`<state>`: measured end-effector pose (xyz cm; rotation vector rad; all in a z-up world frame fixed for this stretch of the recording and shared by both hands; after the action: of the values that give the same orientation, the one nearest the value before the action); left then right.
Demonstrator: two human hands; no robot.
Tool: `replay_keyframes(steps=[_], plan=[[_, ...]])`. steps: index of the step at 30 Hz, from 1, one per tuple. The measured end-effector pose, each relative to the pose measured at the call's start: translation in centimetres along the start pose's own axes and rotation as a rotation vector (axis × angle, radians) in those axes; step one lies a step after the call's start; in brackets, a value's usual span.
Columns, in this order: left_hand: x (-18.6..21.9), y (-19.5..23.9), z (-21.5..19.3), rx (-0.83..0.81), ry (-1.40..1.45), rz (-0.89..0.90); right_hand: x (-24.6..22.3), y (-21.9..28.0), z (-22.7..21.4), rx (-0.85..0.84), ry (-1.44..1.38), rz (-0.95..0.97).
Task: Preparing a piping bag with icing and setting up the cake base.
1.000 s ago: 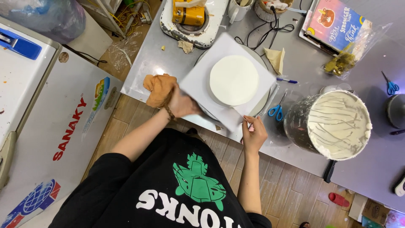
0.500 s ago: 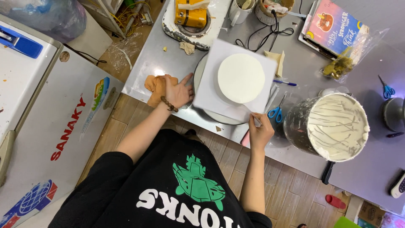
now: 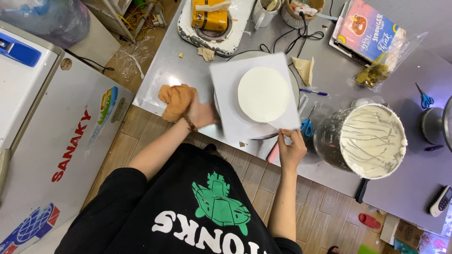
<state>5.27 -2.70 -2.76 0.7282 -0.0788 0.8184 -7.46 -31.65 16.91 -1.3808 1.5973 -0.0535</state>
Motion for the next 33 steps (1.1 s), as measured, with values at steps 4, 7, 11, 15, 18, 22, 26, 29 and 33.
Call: replay_keyframes(steps=[4, 7, 11, 15, 18, 22, 26, 29, 33], plan=[[-1.6, 0.3, 0.4, -0.119, -0.284, -0.303, 0.1, -0.3, 0.6, -0.014, -0.001, -0.004], [0.5, -0.4, 0.0, 0.021, -0.055, -0.104, 0.0, -0.9, 1.1, -0.019, 0.0, -0.007], [-0.6, 1.3, 1.5, 0.024, 0.008, -0.099, 0.3, -1.5, 1.7, -0.028, -0.01, 0.011], [0.0, 0.6, 0.4, 0.041, -0.267, -0.166, 1.3, -1.9, 1.9, -0.031, -0.017, 0.02], [2.0, -0.8, -0.7, -0.049, -0.013, 0.023, 1.9, -2.1, 1.6, -0.016, -0.006, 0.028], [0.9, 1.5, 1.3, -0.008, -0.094, 0.178, 3.3, -1.8, 0.7, -0.002, 0.012, 0.059], [-1.6, -1.1, -1.7, -0.084, -0.15, -0.214, 4.2, -1.5, 0.0, 0.012, 0.013, 0.038], [0.5, -1.2, -1.0, -0.085, 0.04, -0.001, 3.7, -1.6, -0.4, 0.001, 0.013, 0.028], [-2.0, -0.8, -0.5, 0.035, 0.071, -0.093, 2.2, -1.8, -0.5, -0.055, 0.012, 0.129]])
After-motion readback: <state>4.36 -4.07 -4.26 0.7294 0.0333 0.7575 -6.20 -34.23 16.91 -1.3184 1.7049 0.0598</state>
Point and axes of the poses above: each hand's wrist, its own y-axis away from the middle knuckle, its own z-axis out of the palm, x = y × z, the point moved 6 cm from there along -y, towards the middle knuckle, and after that the axes turned 13 degrees about x, right-handed, at the moved point
